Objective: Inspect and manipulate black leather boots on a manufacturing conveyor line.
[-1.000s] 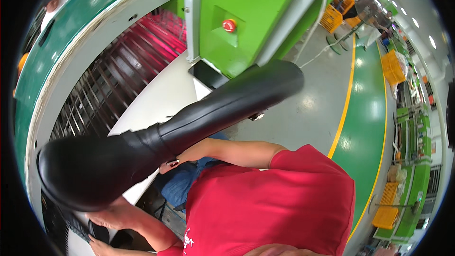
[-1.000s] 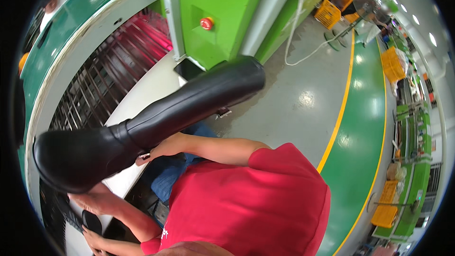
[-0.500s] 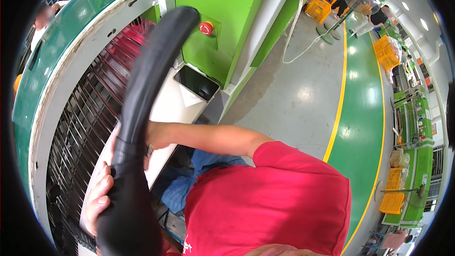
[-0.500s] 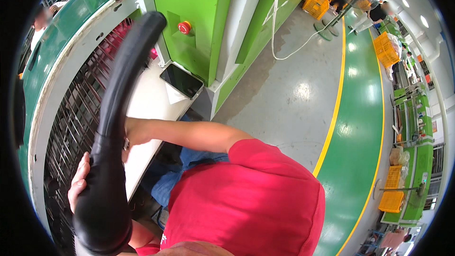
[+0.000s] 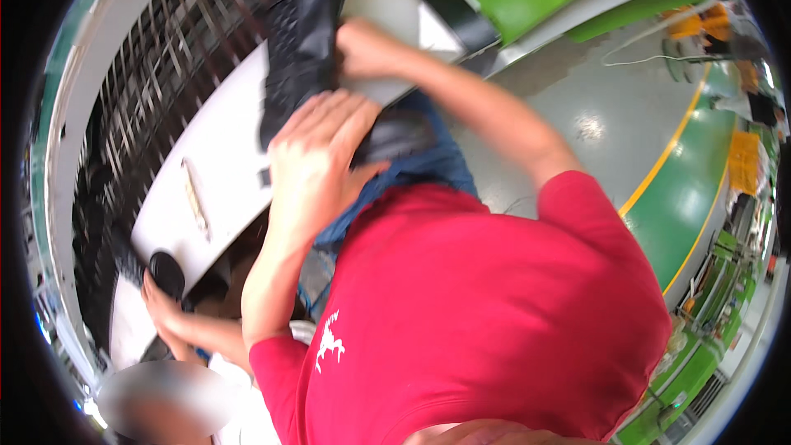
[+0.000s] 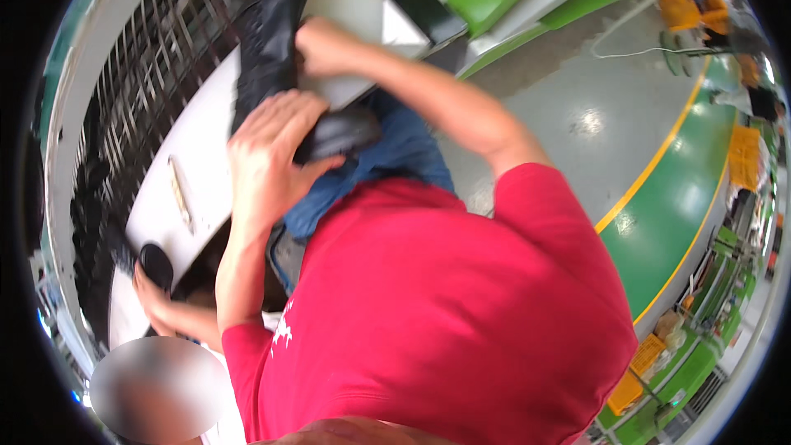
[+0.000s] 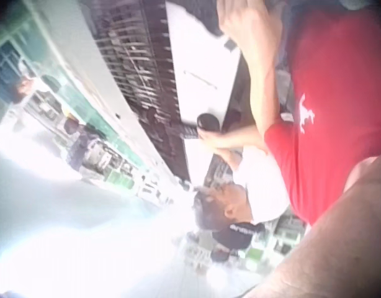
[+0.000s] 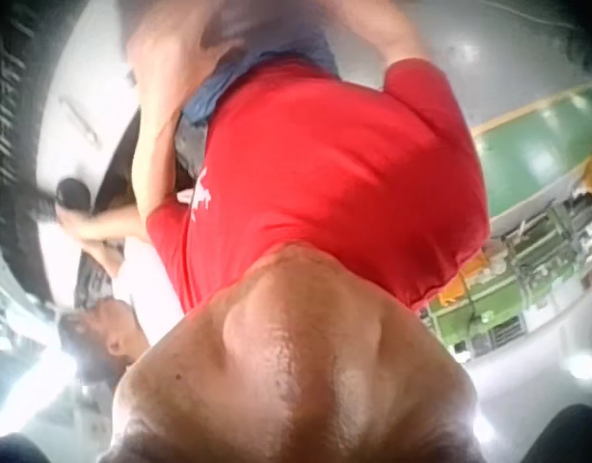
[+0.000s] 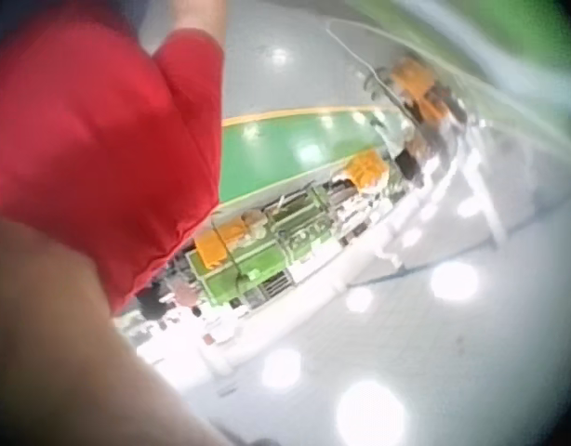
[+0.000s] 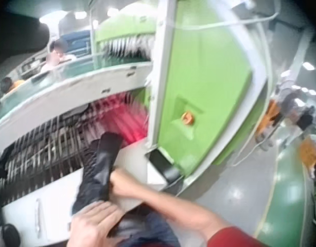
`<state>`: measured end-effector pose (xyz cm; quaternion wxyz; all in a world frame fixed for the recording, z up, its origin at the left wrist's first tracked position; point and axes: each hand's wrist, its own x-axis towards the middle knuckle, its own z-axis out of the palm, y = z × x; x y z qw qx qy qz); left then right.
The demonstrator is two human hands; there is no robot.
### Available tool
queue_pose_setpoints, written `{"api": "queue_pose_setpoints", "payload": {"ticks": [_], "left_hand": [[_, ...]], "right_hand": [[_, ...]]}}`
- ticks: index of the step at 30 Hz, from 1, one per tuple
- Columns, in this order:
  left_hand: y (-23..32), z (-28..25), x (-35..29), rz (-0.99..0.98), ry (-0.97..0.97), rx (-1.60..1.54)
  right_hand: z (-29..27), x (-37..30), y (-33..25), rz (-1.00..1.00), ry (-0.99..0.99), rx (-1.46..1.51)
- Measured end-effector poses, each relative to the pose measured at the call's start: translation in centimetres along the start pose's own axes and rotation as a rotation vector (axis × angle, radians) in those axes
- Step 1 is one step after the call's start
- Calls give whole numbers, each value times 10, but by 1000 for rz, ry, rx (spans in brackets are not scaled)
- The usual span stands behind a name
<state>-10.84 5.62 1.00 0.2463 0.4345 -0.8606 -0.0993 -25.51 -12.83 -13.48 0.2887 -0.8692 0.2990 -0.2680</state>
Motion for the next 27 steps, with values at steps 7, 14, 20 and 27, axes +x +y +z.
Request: {"api": "queue_pose_setpoints", "payload": {"ticks": [7, 14, 20, 27], "left_hand": [[-20, 47, 12, 1, 39, 40], [-24, 57, 13, -40, 5, 60], [-31, 55, 3, 68, 115, -60], [-34, 49, -14, 125, 170, 23]], "right_hand": [[-103, -112, -43, 215, 168, 274], [-87, -172, -77, -45, 251, 51], [-65, -177, -69, -172, 427, -82], [-60, -173, -83, -189, 413, -170]]}}
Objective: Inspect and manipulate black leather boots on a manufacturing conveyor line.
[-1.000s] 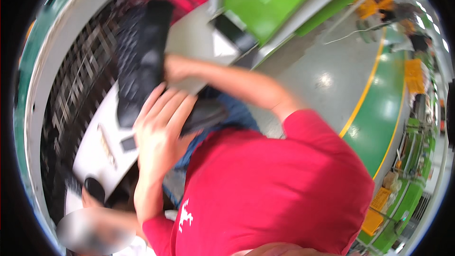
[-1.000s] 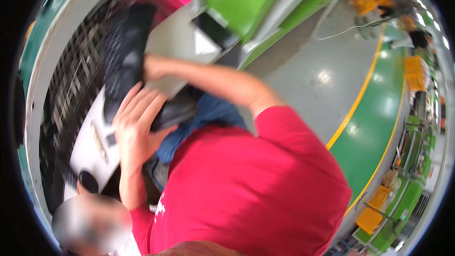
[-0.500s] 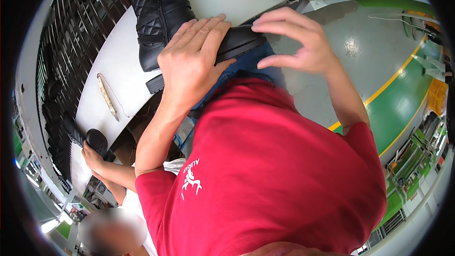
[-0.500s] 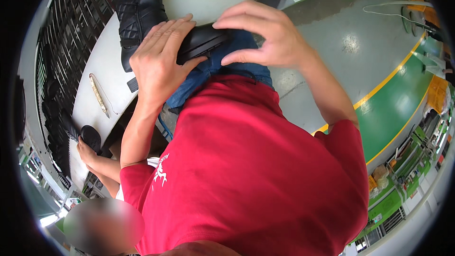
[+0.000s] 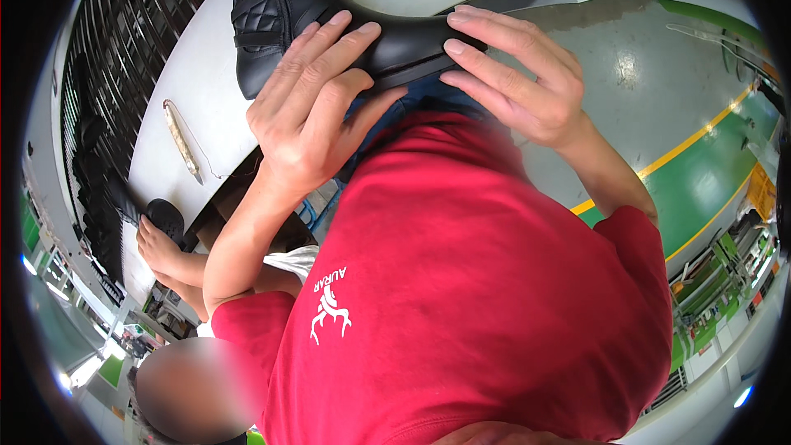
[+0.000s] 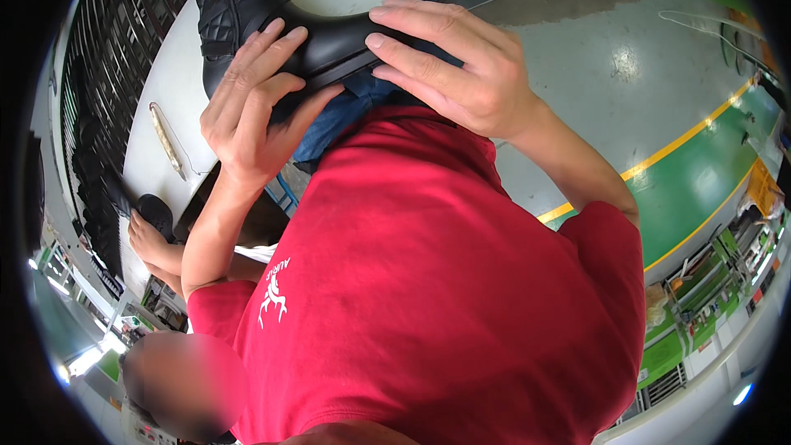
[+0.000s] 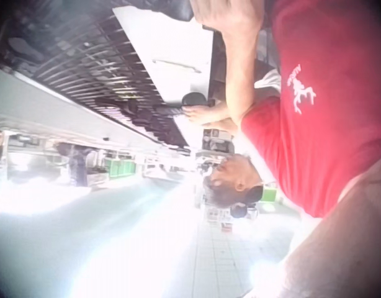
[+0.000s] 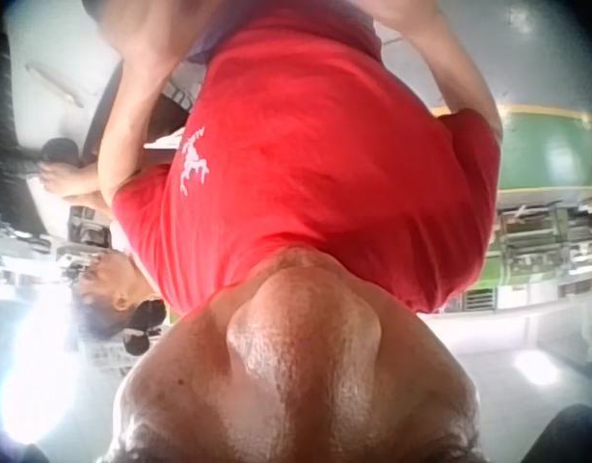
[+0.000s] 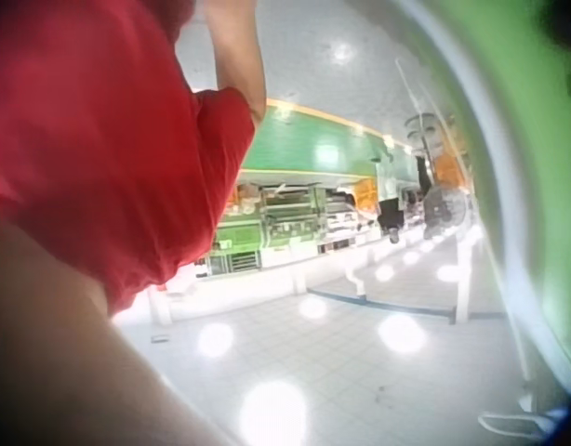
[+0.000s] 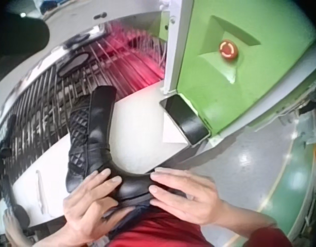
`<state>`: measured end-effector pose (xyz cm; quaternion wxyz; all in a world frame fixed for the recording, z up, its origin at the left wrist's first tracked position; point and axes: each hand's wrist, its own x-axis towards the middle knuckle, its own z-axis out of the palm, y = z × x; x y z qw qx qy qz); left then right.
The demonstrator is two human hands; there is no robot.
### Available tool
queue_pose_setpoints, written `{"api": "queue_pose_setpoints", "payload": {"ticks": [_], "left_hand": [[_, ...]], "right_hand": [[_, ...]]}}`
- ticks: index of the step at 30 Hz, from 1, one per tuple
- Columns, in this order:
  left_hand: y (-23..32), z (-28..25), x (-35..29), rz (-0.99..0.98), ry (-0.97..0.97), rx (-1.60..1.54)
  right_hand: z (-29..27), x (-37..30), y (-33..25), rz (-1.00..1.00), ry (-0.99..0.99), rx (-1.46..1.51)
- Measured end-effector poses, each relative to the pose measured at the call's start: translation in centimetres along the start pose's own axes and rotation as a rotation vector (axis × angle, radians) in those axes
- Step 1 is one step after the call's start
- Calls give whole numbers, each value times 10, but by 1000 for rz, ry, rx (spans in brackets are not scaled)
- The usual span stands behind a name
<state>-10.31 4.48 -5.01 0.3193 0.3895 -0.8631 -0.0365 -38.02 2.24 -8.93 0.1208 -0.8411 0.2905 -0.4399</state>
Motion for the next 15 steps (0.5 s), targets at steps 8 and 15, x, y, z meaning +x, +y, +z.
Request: {"api": "queue_pose_setpoints", "payload": {"ticks": [8, 15], "left_hand": [[1, -6, 9, -68, -96, -65], [4, -5, 16, -59, -81, -84]], "right_hand": [[-3, 9, 0, -42, -7, -8], [-17, 26, -7, 67, -166, 64]]}}
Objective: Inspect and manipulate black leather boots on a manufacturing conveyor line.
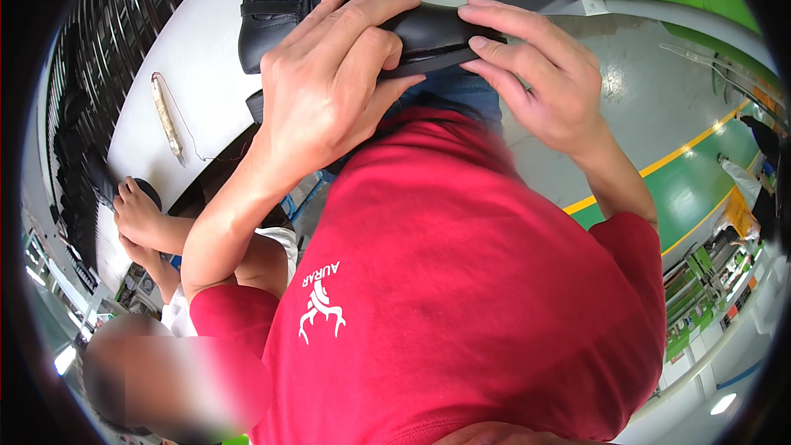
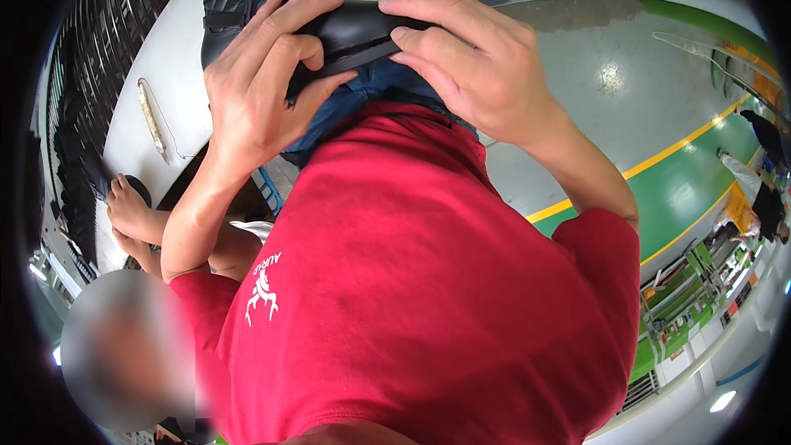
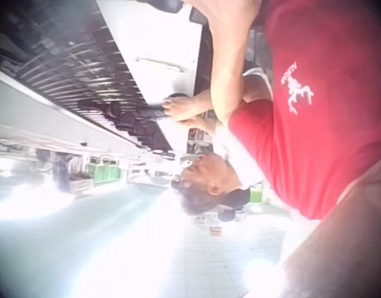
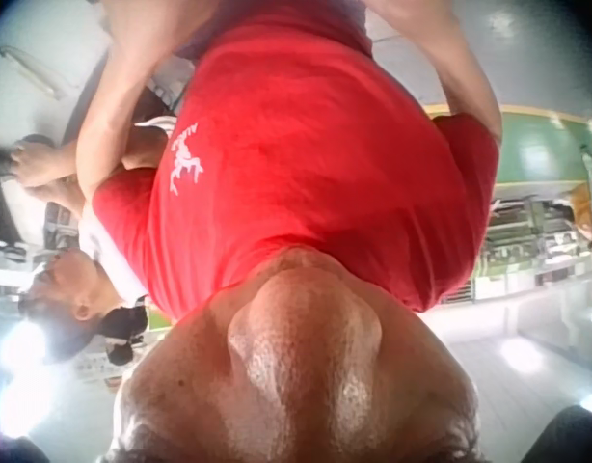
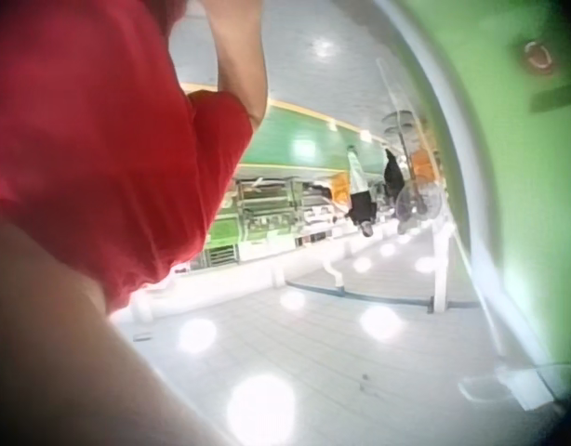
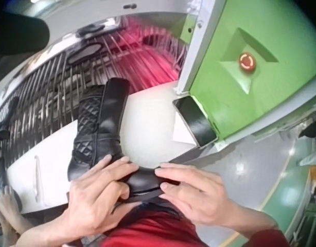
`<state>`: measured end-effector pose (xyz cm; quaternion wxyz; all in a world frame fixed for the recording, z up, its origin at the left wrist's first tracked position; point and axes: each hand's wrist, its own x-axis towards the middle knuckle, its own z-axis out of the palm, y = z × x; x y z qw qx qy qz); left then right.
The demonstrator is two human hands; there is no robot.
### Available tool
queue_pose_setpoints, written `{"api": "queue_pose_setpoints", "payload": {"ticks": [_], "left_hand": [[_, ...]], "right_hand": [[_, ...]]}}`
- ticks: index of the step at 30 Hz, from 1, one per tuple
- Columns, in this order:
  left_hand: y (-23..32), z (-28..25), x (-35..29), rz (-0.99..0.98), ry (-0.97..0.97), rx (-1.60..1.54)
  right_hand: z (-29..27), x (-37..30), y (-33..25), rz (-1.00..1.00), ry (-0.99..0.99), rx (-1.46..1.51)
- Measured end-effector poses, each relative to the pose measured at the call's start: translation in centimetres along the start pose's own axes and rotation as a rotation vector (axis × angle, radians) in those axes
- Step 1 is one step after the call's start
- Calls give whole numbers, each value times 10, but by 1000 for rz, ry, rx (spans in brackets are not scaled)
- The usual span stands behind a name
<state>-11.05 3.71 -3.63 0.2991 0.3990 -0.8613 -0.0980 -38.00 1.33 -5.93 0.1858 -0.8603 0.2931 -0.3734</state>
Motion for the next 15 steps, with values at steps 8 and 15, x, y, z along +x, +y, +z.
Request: {"api": "queue_pose_setpoints", "payload": {"ticks": [8, 15], "left_hand": [[3, 4, 6, -88, 5, -80], [3, 6, 6, -121, 17, -115]], "right_hand": [[-26, 27, 13, 174, -223, 247], [-43, 55, 27, 302, -485, 335]]}}
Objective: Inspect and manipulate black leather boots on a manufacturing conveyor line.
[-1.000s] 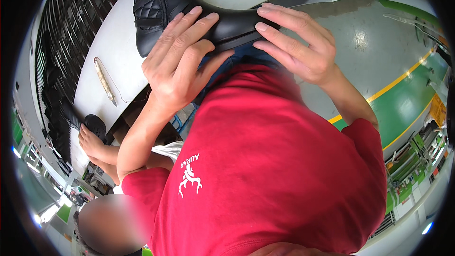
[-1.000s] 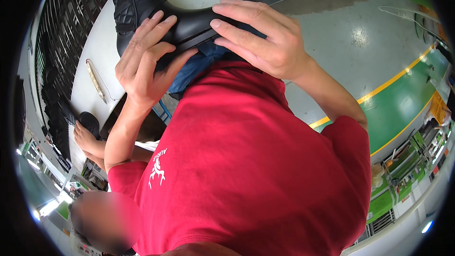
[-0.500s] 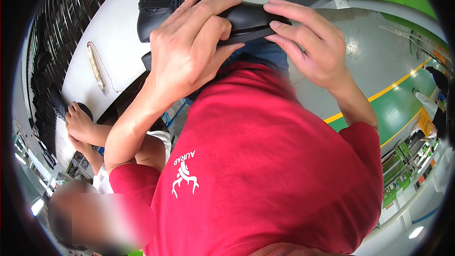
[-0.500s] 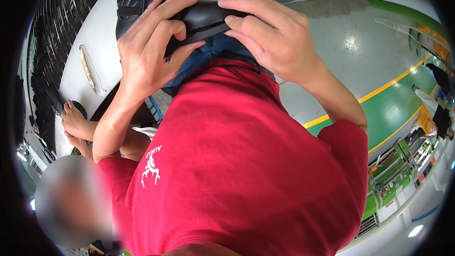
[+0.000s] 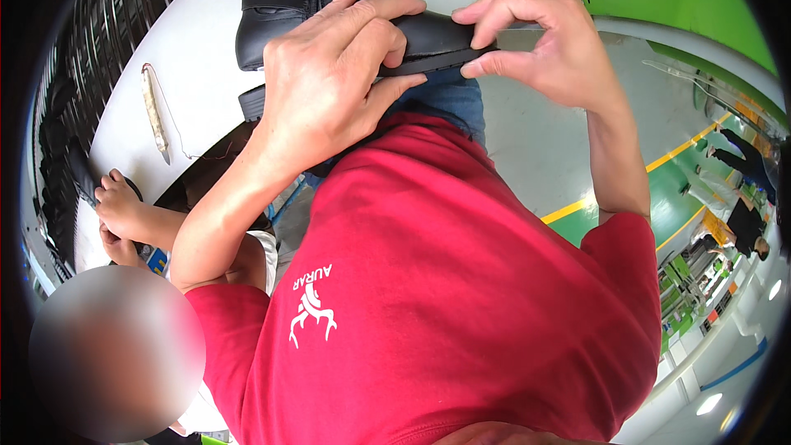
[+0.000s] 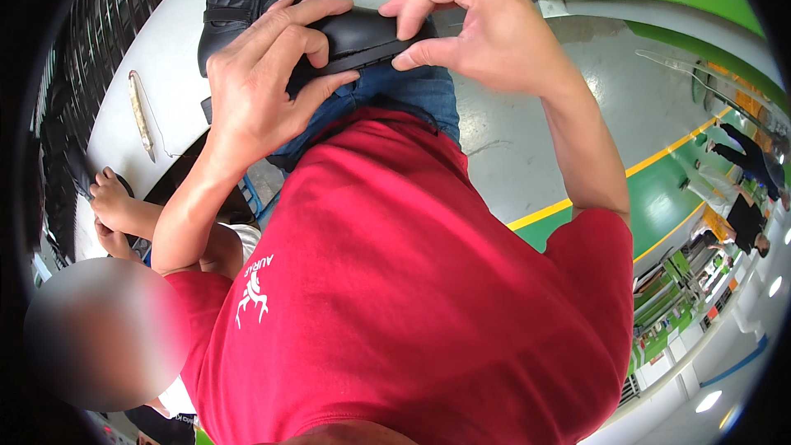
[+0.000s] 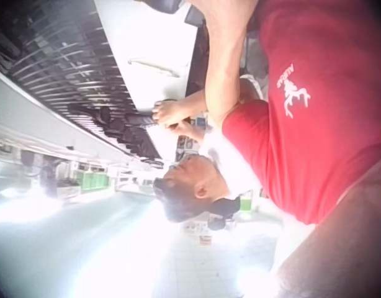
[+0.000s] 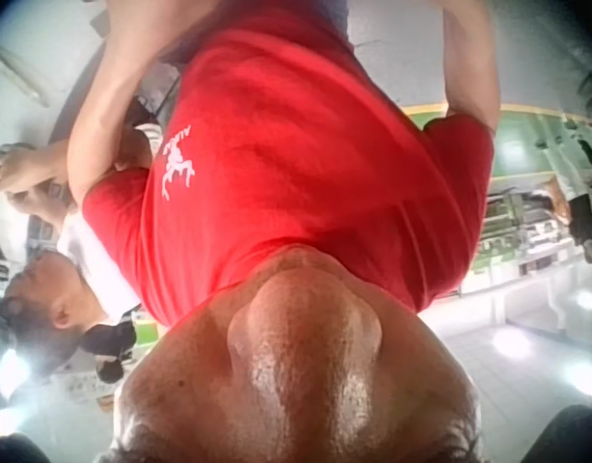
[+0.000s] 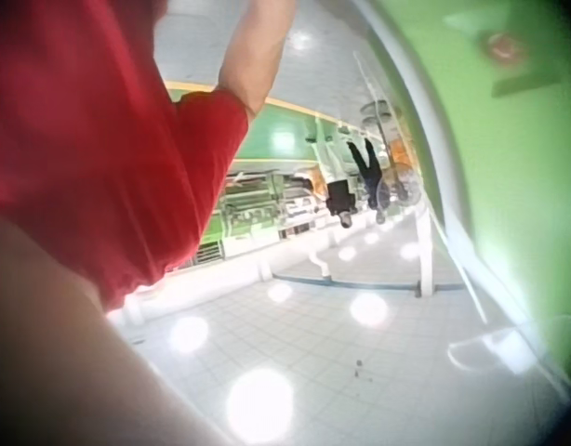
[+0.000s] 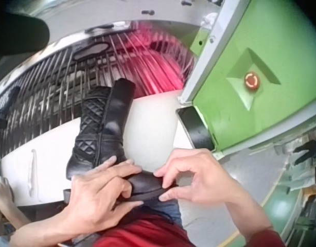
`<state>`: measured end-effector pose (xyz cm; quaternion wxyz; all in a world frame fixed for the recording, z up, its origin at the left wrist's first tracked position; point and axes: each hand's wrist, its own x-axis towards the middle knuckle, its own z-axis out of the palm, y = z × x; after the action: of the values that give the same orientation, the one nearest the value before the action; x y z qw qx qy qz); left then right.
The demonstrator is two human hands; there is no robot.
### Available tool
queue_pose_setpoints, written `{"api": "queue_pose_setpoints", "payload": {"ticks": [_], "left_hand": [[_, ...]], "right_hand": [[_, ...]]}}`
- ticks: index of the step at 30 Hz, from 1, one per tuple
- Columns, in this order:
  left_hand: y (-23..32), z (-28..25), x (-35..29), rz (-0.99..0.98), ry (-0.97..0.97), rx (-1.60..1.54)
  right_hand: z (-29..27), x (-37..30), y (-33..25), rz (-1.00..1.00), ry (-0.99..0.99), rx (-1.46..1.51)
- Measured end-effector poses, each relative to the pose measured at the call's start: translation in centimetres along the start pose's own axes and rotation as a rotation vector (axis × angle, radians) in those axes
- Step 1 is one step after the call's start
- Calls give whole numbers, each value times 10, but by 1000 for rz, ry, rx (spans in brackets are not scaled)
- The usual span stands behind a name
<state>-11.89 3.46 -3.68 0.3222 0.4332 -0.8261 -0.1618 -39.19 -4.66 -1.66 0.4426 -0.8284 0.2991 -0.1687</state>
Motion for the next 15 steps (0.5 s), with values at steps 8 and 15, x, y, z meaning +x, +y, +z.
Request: {"api": "queue_pose_setpoints", "payload": {"ticks": [8, 15], "left_hand": [[3, -1, -3, -13, -4, -3], [-6, 1, -18, -30, 12, -17]], "right_hand": [[31, -17, -6, -62, 193, -67], [78, -22, -5, -375, 523, -548]]}}
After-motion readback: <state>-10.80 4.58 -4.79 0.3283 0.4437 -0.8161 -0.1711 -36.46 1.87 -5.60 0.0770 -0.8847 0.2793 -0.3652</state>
